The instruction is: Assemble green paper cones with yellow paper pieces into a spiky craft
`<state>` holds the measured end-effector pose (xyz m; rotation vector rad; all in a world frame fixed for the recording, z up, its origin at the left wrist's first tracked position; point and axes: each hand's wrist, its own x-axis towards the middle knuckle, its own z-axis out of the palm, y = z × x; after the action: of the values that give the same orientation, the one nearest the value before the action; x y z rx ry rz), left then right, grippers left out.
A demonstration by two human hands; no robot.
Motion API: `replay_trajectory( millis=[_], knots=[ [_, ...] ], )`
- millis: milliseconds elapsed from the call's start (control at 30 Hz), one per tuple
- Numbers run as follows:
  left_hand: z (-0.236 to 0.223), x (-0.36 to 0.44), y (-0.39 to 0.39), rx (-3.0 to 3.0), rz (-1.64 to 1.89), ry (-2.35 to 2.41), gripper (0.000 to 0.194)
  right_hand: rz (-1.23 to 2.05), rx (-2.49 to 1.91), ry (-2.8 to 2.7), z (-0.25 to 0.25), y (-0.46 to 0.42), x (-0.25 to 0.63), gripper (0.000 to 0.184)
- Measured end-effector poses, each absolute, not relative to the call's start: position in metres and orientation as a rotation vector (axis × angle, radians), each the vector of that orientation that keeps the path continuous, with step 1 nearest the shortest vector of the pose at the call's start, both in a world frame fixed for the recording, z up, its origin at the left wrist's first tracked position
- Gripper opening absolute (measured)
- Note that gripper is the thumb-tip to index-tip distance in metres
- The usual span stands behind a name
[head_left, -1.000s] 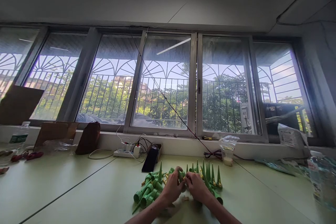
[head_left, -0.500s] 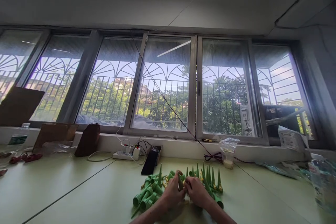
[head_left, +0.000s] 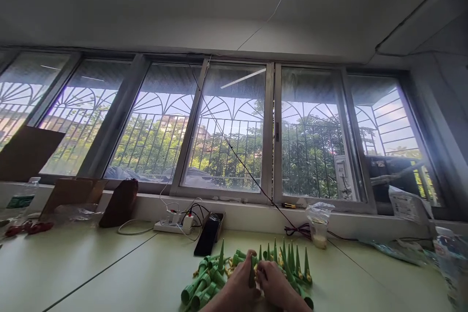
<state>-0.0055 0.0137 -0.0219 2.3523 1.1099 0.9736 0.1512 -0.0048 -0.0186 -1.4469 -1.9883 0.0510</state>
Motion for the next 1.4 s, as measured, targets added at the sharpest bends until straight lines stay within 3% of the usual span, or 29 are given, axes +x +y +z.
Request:
replay_trajectory(
  millis=[367, 567, 833, 1100, 1400],
  knots=[
    [-0.014, -0.003, 0.001, 2.356, 0.878, 1.272, 0.107, 0.038, -1.353, -1.928, -0.021, 0.001, 0.152, 0.025],
    [-0.013, -0.003, -0.001, 2.415, 0.926, 1.226, 0.089, 0.065, -1.313, -1.875, -0.017, -0.002, 0.150, 0.025],
    [-0.014, -0.002, 0.001, 2.408, 0.944, 1.269, 0.086, 0.048, -1.243, -1.866, -0.011, -0.006, 0.148, 0.029],
    [-0.017, -0.005, 0.002, 2.386, 0.826, 1.304, 0.111, 0.031, -1.209, -1.882, -0.017, 0.000, 0.152, 0.027],
    [-0.017, -0.008, 0.003, 2.397, 0.797, 1.227, 0.113, 0.075, -1.228, -1.858, -0.011, -0.009, 0.151, 0.027]
  ],
)
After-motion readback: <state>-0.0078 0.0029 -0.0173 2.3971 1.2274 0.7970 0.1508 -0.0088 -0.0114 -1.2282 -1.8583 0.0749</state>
